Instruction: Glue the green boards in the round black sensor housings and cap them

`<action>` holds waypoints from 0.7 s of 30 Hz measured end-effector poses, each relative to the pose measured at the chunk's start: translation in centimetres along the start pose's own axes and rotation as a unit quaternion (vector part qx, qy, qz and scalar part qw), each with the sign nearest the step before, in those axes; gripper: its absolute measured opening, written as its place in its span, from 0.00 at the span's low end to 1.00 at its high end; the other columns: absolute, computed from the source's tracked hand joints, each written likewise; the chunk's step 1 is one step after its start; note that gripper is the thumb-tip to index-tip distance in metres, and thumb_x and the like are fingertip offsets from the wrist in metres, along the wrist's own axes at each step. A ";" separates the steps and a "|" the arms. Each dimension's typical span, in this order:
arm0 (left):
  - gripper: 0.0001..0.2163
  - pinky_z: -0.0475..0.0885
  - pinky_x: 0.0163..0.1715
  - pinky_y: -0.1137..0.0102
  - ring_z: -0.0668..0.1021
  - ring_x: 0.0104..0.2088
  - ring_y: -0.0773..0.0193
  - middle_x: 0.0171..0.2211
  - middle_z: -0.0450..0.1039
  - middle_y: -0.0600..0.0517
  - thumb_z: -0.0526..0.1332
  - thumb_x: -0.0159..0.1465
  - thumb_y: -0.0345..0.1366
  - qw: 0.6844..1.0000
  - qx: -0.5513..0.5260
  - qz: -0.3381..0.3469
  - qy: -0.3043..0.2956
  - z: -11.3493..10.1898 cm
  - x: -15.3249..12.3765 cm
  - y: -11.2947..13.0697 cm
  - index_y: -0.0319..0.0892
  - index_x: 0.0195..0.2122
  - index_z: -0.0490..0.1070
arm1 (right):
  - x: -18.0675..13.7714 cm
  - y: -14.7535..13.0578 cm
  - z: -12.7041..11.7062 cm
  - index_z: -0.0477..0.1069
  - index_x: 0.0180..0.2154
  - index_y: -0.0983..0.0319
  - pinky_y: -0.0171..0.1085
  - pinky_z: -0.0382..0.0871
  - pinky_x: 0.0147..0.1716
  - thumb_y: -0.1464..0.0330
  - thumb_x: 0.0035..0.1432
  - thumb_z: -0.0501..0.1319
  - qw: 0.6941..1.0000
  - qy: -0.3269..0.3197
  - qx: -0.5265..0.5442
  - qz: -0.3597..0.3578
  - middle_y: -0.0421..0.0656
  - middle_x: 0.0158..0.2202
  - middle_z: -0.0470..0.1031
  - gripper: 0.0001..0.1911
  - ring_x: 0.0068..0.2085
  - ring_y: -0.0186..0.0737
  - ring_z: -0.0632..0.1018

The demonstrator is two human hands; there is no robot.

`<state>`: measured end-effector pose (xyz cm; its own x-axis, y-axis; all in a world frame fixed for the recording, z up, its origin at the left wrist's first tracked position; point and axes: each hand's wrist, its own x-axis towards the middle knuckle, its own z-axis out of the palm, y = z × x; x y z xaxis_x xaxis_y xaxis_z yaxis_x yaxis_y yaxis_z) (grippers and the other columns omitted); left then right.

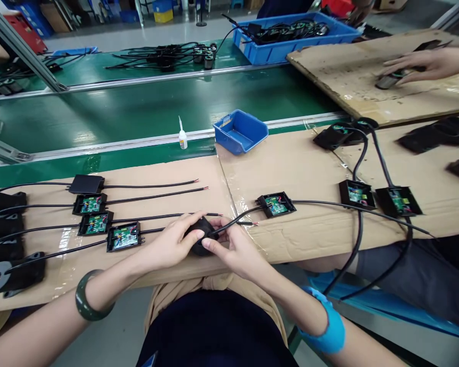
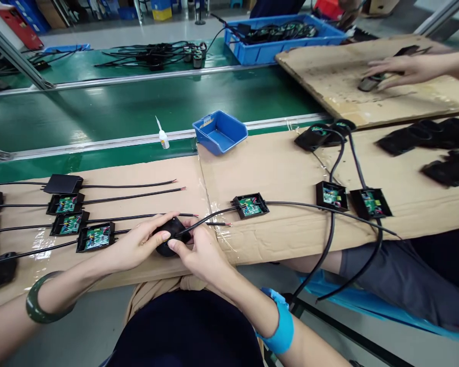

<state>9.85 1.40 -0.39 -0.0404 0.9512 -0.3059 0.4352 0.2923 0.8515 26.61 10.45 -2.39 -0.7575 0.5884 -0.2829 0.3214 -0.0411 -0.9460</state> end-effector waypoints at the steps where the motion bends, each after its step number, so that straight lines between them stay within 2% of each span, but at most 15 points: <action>1: 0.28 0.54 0.67 0.52 0.63 0.66 0.49 0.65 0.59 0.39 0.50 0.68 0.43 1.000 -0.014 -0.002 -0.001 0.0 0.2 0.0 0.31 0.66 0.58 | 0.0 -0.1 0.0 0.67 0.48 0.64 0.44 0.72 0.43 0.62 0.52 0.62 1.000 -0.002 -0.003 0.007 0.49 0.44 0.75 0.22 0.43 0.45 0.77; 5: 0.24 0.61 0.64 0.55 0.67 0.63 0.50 0.61 0.65 0.41 0.55 0.65 0.39 0.995 -0.096 -0.006 -0.019 -0.2 0.8 0.4 0.35 0.61 0.63 | 0.2 -0.6 0.0 0.67 0.46 0.64 0.42 0.71 0.39 0.63 0.50 0.63 0.999 -0.002 -0.013 0.038 0.49 0.43 0.75 0.21 0.40 0.44 0.77; 8: 0.21 0.63 0.62 0.56 0.70 0.60 0.51 0.58 0.70 0.43 0.55 0.64 0.36 0.996 -0.091 0.011 -0.009 -0.2 1.0 0.5 0.37 0.57 0.67 | 0.3 -0.8 0.0 0.68 0.44 0.64 0.41 0.70 0.37 0.65 0.50 0.63 0.998 0.009 -0.037 0.052 0.47 0.39 0.76 0.18 0.37 0.43 0.77; 11: 0.21 0.62 0.62 0.55 0.70 0.60 0.50 0.59 0.69 0.42 0.55 0.65 0.38 0.997 -0.068 0.030 0.006 -0.2 1.0 0.4 0.36 0.57 0.67 | 0.4 -0.4 -0.2 0.69 0.46 0.65 0.40 0.71 0.37 0.64 0.51 0.64 0.999 0.001 -0.019 0.051 0.47 0.38 0.76 0.20 0.38 0.44 0.78; 17: 0.23 0.63 0.63 0.57 0.69 0.61 0.51 0.61 0.67 0.43 0.55 0.67 0.41 0.998 -0.061 0.032 -0.011 -0.6 0.8 0.1 0.35 0.60 0.66 | 0.6 0.2 -0.8 0.68 0.49 0.66 0.40 0.74 0.40 0.59 0.49 0.67 0.994 -0.076 0.068 0.033 0.49 0.42 0.77 0.28 0.42 0.44 0.79; 21: 0.25 0.61 0.64 0.57 0.68 0.62 0.51 0.62 0.65 0.42 0.53 0.67 0.42 0.999 -0.024 0.029 0.001 -0.3 0.8 0.0 0.34 0.62 0.64 | 0.5 -0.1 -0.5 0.67 0.48 0.63 0.40 0.74 0.41 0.64 0.43 0.70 0.997 -0.045 0.067 0.013 0.47 0.46 0.76 0.29 0.43 0.43 0.78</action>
<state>9.53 2.17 -0.53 -0.0188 0.9667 -0.2553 0.3934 0.2419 0.8870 26.47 11.21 -2.36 -0.8000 0.5107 -0.3149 0.2674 -0.1664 -0.9491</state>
